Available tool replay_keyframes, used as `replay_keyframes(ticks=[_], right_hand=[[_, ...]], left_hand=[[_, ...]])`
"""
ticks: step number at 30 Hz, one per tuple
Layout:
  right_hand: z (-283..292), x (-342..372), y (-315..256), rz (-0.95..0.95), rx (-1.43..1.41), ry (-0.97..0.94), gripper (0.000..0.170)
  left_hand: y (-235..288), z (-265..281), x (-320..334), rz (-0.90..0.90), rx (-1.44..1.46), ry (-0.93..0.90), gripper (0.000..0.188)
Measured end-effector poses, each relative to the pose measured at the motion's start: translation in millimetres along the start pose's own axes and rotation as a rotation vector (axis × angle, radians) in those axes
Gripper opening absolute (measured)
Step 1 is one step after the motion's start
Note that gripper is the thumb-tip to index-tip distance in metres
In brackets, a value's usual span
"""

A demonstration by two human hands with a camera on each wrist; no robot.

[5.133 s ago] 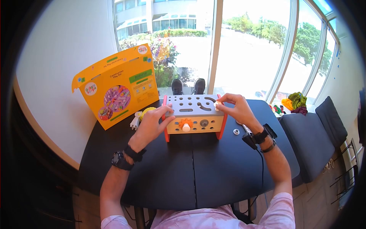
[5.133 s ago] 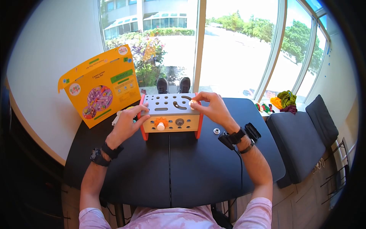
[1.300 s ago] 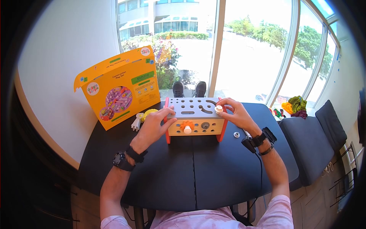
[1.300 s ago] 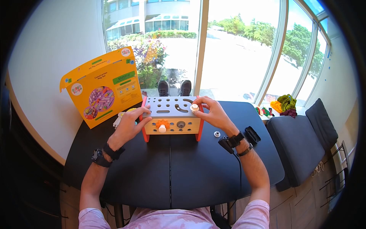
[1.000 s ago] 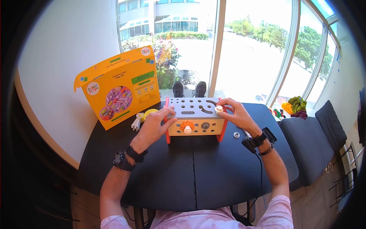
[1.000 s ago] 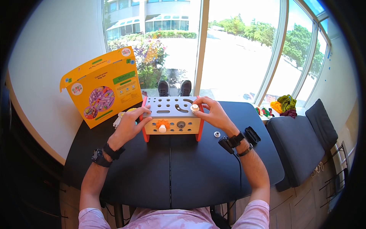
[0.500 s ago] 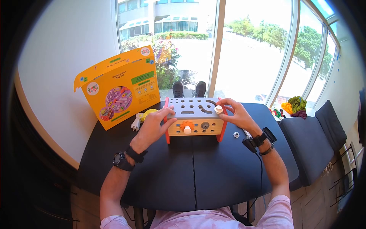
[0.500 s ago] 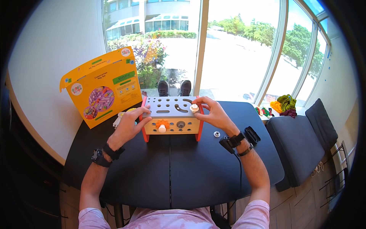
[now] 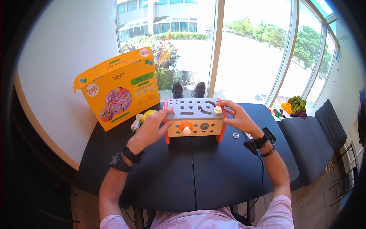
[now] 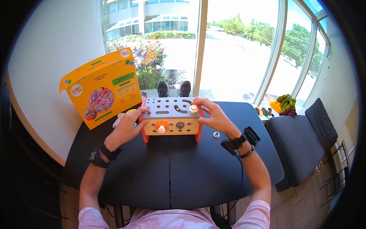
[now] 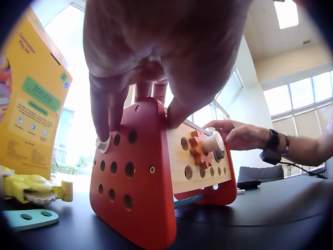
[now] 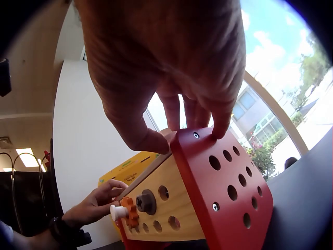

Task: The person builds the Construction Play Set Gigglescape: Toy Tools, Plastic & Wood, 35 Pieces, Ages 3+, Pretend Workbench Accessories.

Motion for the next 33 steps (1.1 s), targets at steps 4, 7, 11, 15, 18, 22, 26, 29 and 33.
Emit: replay_keyframes(ticks=[4, 7, 11, 15, 18, 22, 26, 29, 33], right_hand=[[8, 9, -16, -0.007, 0.045, 0.046, 0.056], [29, 19, -15, -0.029, 0.086, 0.122, 0.051], [55, 32, -5, -0.092, 0.168, 0.222, 0.044], [76, 46, 16, -0.116, 0.209, 0.249, 0.035], [81, 54, 28, -0.130, 0.246, 0.248, 0.028], [85, 63, 40, -0.172, 0.300, 0.210, 0.025], [85, 69, 48, -0.222, 0.324, 0.188, 0.024], [86, 72, 52, -0.242, 0.337, 0.180, 0.024], [88, 74, 55, -0.247, 0.370, 0.169, 0.024]], left_hand=[[6, 16, 6, 0.015, 0.062, -0.089, 0.062], [-14, 20, 12, 0.027, 0.021, -0.006, 0.067], [-40, 39, 21, 0.174, 0.069, -0.020, 0.063], [-79, 50, 35, 0.256, -0.009, 0.074, 0.058], [-107, 54, 47, 0.334, -0.060, 0.082, 0.055], [-152, 41, 63, 0.353, -0.218, 0.036, 0.048], [-169, 32, 73, 0.425, -0.279, -0.039, 0.048], [-173, 27, 74, 0.490, -0.266, -0.062, 0.052], [-177, 21, 72, 0.513, -0.287, -0.098, 0.056]])
Point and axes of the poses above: each hand's wrist, its own x-axis away from the middle knuckle, its own z-axis out of the back of the hand, y = z × x, the point moved 4 cm from there along -x, towards the middle knuckle, and after that the axes turned 13 degrees about -x, right-handed, at the moved point
